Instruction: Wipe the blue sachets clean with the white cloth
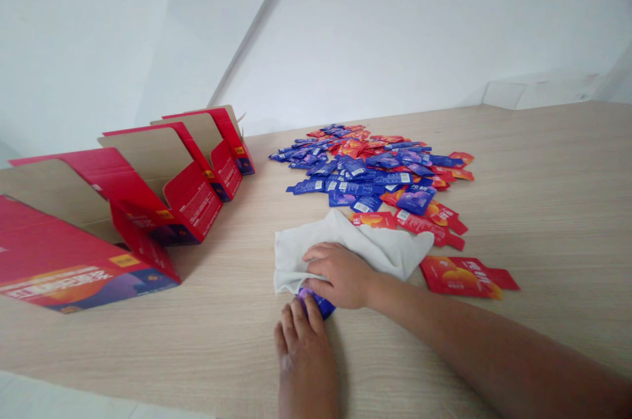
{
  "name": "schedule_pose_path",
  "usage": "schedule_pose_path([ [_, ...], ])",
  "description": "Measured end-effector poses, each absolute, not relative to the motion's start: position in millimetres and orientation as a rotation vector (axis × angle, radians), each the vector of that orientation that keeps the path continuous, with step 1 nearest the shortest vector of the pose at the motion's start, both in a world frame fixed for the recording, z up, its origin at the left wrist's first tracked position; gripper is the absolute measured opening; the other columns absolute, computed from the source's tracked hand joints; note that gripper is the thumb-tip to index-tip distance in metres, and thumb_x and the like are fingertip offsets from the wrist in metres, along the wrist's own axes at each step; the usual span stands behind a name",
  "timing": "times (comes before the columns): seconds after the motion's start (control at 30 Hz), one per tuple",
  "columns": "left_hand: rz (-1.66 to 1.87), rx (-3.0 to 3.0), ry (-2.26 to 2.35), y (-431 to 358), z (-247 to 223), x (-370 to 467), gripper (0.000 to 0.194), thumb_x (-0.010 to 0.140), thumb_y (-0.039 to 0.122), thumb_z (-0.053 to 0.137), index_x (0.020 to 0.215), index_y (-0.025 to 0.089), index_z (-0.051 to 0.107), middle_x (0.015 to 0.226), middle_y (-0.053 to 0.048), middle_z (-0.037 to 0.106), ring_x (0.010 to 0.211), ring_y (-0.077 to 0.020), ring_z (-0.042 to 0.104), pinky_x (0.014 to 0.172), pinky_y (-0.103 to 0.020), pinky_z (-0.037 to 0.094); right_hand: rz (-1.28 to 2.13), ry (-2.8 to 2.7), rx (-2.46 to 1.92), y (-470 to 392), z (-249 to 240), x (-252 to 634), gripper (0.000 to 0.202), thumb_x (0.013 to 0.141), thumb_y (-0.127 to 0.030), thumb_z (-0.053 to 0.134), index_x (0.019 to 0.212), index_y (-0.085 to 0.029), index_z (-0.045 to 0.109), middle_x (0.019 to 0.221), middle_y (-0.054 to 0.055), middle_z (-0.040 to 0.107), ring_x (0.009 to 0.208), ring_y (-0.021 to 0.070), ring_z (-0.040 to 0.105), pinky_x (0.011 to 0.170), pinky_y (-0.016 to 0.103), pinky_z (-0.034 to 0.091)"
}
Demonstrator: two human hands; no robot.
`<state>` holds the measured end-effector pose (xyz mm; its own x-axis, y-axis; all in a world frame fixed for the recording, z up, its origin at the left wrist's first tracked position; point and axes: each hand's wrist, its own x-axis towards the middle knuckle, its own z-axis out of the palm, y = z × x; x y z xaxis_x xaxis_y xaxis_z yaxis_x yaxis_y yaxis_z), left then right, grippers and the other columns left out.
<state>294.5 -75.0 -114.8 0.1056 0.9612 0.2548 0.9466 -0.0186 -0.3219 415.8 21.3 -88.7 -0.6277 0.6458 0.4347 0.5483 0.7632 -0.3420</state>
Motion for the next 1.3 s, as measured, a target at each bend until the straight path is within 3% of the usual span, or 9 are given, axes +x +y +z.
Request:
schedule_pose_path([
  [0.7, 0.081, -1.984, -1.855, -75.7, -112.0, 294.6, 0.051, 0.081, -0.006, 0.032, 0.122, 0.011, 0.056, 0.12, -0.013, 0.065, 0.112, -0.0268, 0.059, 0.089, -0.039, 0.053, 0.239, -2.42, -0.901, 21.0, -87.5, 416.2, 0.02, 0.088, -0.032, 0.055, 0.084, -0.016, 0.067, 0.106, 0.009, 0.065, 0.104, 0.0214, 0.055, 0.092, 0.036, 0.04],
  [1.3, 0.036, -1.999, -1.844, -76.7, -116.9, 292.7, 0.048, 0.083, -0.003, 0.033, 0.124, 0.009, 0.055, 0.121, -0.017, 0.063, 0.113, -0.0283, 0.058, 0.09, -0.041, 0.051, 0.23, -2.417, -0.906, 21.3, -87.3, 415.8, 0.022, 0.088, -0.033, 0.053, 0.081, -0.016, 0.066, 0.106, 0.009, 0.065, 0.103, 0.0212, 0.055, 0.092, 0.035, 0.04],
])
